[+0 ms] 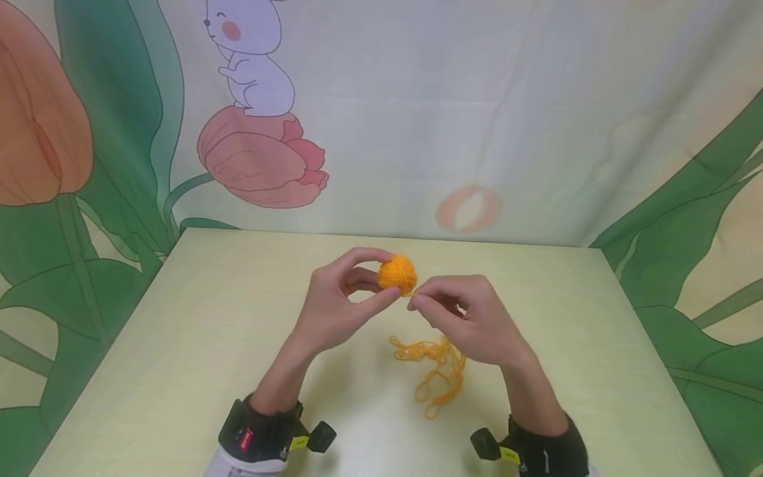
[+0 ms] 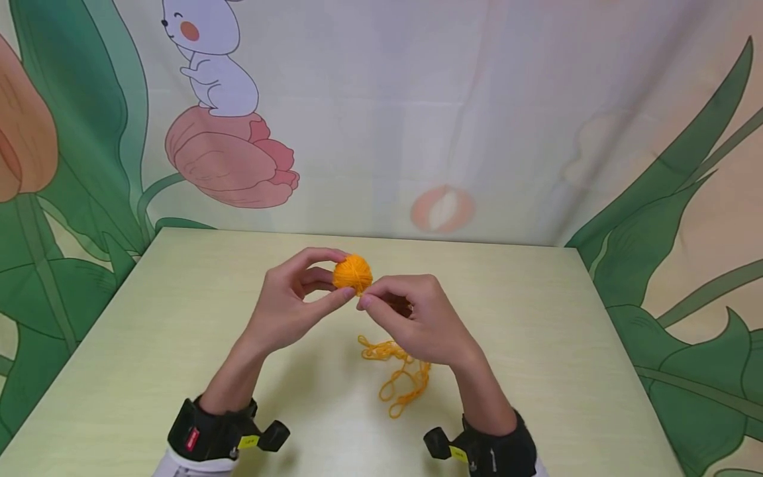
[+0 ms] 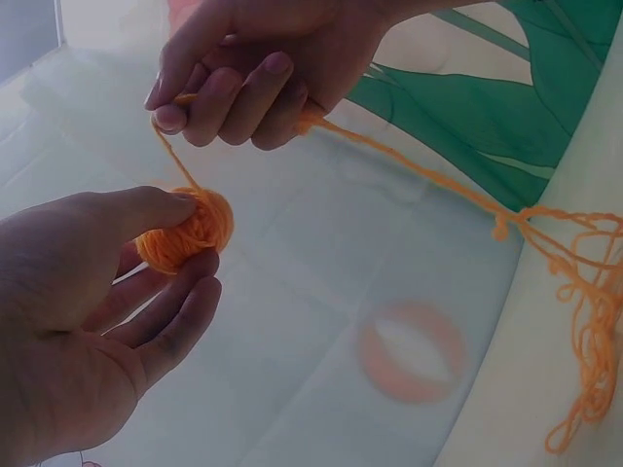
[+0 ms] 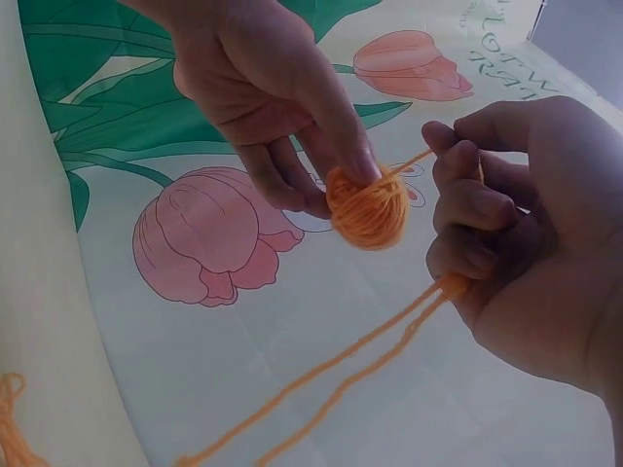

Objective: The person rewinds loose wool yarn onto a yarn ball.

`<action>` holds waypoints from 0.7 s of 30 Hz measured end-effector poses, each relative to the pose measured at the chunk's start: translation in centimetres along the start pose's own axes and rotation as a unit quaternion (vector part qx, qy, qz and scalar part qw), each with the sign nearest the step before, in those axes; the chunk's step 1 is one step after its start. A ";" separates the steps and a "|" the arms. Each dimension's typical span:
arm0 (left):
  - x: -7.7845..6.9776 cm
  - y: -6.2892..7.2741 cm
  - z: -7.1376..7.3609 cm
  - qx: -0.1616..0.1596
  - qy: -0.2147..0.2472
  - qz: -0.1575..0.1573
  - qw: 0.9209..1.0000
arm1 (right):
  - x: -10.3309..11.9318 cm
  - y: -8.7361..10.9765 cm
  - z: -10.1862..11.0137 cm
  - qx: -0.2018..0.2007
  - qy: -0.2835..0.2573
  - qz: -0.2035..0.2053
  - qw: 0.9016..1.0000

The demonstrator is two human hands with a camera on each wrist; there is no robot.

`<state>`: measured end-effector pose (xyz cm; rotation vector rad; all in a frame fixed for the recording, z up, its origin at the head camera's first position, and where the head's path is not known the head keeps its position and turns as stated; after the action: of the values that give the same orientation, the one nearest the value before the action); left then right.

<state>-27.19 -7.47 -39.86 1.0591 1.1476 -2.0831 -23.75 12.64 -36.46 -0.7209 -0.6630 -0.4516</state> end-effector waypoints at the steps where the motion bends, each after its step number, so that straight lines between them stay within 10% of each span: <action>1: 0.0 0.0 -0.1 0.007 -0.003 0.003 1.000 | 0.1 0.0 0.1 -0.004 -0.002 0.003 1.000; 21: -0.6 0.0 -2.0 0.147 0.053 -0.021 0.988 | -1.1 0.6 1.7 -0.086 -0.033 0.009 0.996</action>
<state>-26.07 -5.67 -39.99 1.3040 0.9368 -2.3032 -24.87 14.45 -36.57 -0.9073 -0.6843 -0.4739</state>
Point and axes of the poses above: each hand's wrist, its own y-axis away from the middle knuckle, its own z-axis out of the back of the hand, x = y × z, the point moved 6 cm from there along -y, towards the middle knuckle, and after that the axes turned 13 degrees about x, right-handed, at the moved point
